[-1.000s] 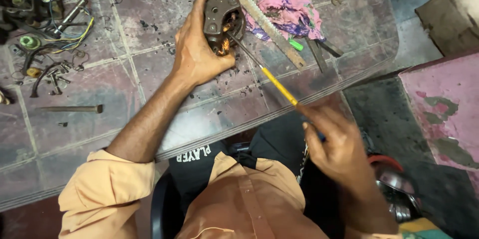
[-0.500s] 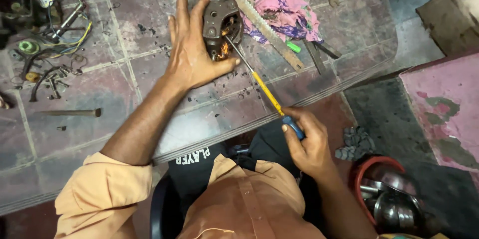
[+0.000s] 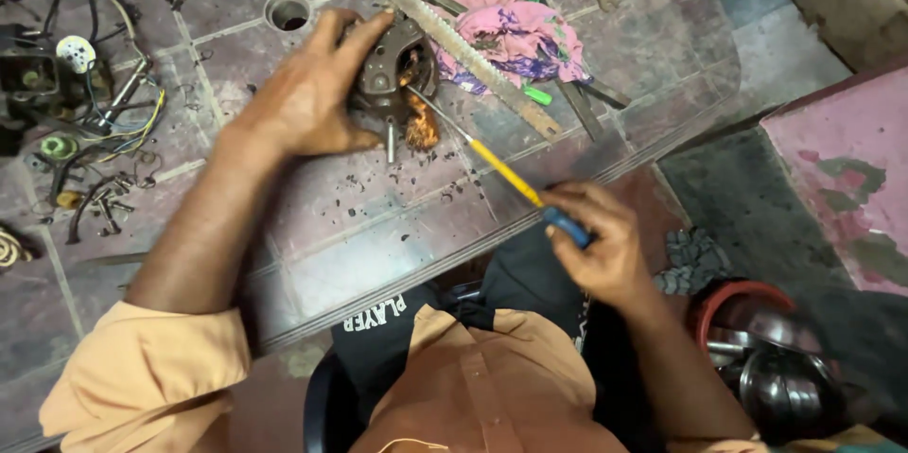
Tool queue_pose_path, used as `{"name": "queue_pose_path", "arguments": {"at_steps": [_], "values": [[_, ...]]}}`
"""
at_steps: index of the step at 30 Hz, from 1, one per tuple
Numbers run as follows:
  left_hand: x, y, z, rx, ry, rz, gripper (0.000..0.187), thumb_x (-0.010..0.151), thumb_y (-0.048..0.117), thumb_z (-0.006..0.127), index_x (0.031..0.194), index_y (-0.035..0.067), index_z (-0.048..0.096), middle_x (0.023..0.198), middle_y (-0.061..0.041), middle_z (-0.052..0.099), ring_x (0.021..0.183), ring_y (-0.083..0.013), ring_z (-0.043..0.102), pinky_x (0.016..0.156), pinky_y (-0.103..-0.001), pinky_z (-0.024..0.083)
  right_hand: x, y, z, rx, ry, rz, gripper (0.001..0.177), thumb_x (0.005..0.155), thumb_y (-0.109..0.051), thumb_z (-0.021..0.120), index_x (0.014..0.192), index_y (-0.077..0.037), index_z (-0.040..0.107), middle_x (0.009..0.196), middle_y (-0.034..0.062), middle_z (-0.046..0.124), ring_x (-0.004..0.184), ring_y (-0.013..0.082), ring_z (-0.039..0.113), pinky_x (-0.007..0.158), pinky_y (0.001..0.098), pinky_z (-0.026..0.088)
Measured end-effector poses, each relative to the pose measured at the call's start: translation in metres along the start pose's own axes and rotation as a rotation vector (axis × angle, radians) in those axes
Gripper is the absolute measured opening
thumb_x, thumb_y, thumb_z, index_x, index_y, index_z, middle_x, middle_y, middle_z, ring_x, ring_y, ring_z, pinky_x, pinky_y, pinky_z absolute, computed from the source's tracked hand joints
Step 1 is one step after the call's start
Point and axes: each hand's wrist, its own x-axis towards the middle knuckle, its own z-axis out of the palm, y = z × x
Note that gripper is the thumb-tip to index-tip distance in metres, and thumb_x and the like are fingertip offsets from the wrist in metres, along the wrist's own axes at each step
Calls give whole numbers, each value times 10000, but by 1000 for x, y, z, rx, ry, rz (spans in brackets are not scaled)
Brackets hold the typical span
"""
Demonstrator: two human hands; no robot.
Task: Disassembling and cleaning a ceiling fan motor component on a workbench using a screwdriver and file.
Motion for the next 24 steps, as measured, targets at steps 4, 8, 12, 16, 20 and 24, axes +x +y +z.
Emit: {"name": "queue_pose_path", "arguments": {"at_steps": [4, 8, 12, 16, 20, 24], "values": [[21, -24, 33, 124, 479, 418, 1160, 551, 459, 974, 1476, 34, 417, 1450, -287, 483, 1369, -461, 472, 1172, -520, 391, 11, 13, -15, -6, -59, -4, 332, 835, 1, 715, 1167, 14, 719, 1135, 184, 720, 1025, 295, 721, 878, 365, 556], [31, -30, 30, -25, 363, 421, 1154, 624, 482, 943, 1538, -2, 433, 1395, -286, 574, 1292, -469, 523, 1114, -522, 430, 36, 1, -37, -52, -161, -26, 328, 870, -29, 712, 1195, 13, 706, 1138, 199, 731, 996, 300, 727, 845, 368, 556], [34, -39, 37, 74, 527, 498, 1116, 647, 545, 922, 1488, -46, 489, 1265, -307, 628, 1204, -456, 594, 1097, -528, 447, 65, -25, -64, -145, -282, -31, 344, 894, -58, 674, 1232, 8, 694, 1091, 203, 736, 949, 311, 740, 797, 364, 561], [9, -26, 38, 16, 441, 445, 1208, 577, 666, 933, 1416, -88, 501, 1018, -250, 647, 948, -408, 640, 919, -542, 488, 67, -34, -77, -169, -384, 102, 349, 871, -79, 678, 1211, -10, 711, 993, 182, 752, 827, 293, 750, 714, 364, 555], [-13, -18, 51, 2, 555, 348, 1082, 717, 610, 907, 1456, -75, 512, 1070, -240, 634, 998, -403, 649, 902, -498, 548, 43, -30, -58, -77, -367, 68, 326, 879, -78, 676, 1193, 3, 702, 1034, 164, 759, 874, 258, 757, 755, 347, 564], [-14, -7, 50, -10, 626, 298, 1132, 699, 688, 927, 1398, -102, 515, 1073, -261, 636, 973, -428, 655, 890, -516, 541, 15, -39, -29, -4, -206, 69, 305, 901, -51, 679, 1195, 28, 691, 1070, 156, 748, 937, 236, 745, 826, 323, 561]]}}
